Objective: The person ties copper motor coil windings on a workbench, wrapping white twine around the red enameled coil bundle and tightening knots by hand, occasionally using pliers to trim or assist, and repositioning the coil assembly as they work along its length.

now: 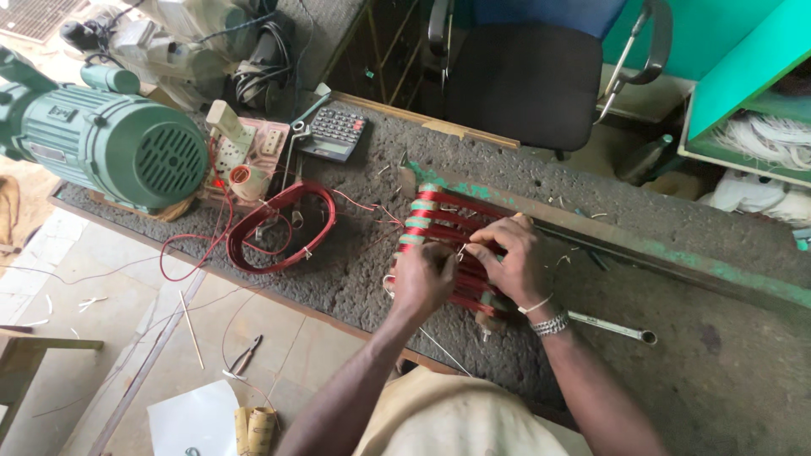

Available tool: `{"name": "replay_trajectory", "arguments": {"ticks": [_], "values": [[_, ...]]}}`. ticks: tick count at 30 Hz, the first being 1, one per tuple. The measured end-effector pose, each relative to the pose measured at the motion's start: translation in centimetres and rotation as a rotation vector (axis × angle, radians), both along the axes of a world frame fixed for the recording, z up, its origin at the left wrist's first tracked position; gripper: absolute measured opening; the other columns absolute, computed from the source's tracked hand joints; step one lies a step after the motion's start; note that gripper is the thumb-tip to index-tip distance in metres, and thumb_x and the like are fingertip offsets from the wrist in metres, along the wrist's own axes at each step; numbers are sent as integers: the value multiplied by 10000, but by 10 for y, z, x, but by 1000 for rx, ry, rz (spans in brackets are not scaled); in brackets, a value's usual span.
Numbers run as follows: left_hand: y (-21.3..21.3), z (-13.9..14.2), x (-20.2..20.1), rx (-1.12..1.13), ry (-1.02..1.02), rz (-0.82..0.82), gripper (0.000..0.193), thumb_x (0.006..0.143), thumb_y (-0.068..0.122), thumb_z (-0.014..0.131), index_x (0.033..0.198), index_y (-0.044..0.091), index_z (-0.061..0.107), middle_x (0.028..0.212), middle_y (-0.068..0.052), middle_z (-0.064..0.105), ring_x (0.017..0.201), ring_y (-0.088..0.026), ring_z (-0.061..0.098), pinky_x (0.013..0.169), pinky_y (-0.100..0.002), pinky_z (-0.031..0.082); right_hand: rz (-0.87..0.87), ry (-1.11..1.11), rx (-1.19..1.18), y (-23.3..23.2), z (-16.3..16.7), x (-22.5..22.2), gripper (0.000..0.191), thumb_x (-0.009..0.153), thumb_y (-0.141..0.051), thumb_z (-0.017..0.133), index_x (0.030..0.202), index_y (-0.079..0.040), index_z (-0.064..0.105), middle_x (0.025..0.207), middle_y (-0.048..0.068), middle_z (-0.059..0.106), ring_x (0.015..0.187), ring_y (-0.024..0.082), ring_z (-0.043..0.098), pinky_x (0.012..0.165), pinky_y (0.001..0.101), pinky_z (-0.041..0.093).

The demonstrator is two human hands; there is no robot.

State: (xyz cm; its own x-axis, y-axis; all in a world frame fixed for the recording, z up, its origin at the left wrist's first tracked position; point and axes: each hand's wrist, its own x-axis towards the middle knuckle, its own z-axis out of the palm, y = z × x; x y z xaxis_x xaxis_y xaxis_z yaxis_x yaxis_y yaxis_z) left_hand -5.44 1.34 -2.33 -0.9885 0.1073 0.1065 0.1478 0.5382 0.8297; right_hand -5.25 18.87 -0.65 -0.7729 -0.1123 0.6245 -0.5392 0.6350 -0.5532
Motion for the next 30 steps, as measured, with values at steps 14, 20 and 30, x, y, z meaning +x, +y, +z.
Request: {"name": "replay_trajectory", "arguments": {"ticks": [14, 20, 30], "values": [[-7, 15, 7, -149, 285, -119, 73, 865, 151, 688, 862, 79, 672, 792, -141, 714, 746, -381, 701, 633, -505, 532, 95, -114, 353, -11, 12, -6, 266, 585, -210, 815, 798, -116, 686, 954, 54, 654, 1028, 311, 529, 890, 484, 326], [-6, 6, -3, -88, 221, -87, 76, 839, 166, 681, 851, 94, 700, 773, -148, 714, 723, -374, 708, 642, -492, 555, 37, -54, 154, 1, 3, 2, 132, 704, -253, 848, 785, -186, 768, 888, -41, 683, 1024, 222, 612, 918, 437, 360], [-5, -11, -23, -59, -133, -151, 172, 838, 227, 706, 824, 62, 750, 706, -123, 738, 635, -269, 712, 603, -431, 564, -210, -101, 101, 3, -1, 18, 152, 692, -200, 859, 674, -136, 724, 805, 10, 675, 977, 272, 590, 940, 432, 424]]}}
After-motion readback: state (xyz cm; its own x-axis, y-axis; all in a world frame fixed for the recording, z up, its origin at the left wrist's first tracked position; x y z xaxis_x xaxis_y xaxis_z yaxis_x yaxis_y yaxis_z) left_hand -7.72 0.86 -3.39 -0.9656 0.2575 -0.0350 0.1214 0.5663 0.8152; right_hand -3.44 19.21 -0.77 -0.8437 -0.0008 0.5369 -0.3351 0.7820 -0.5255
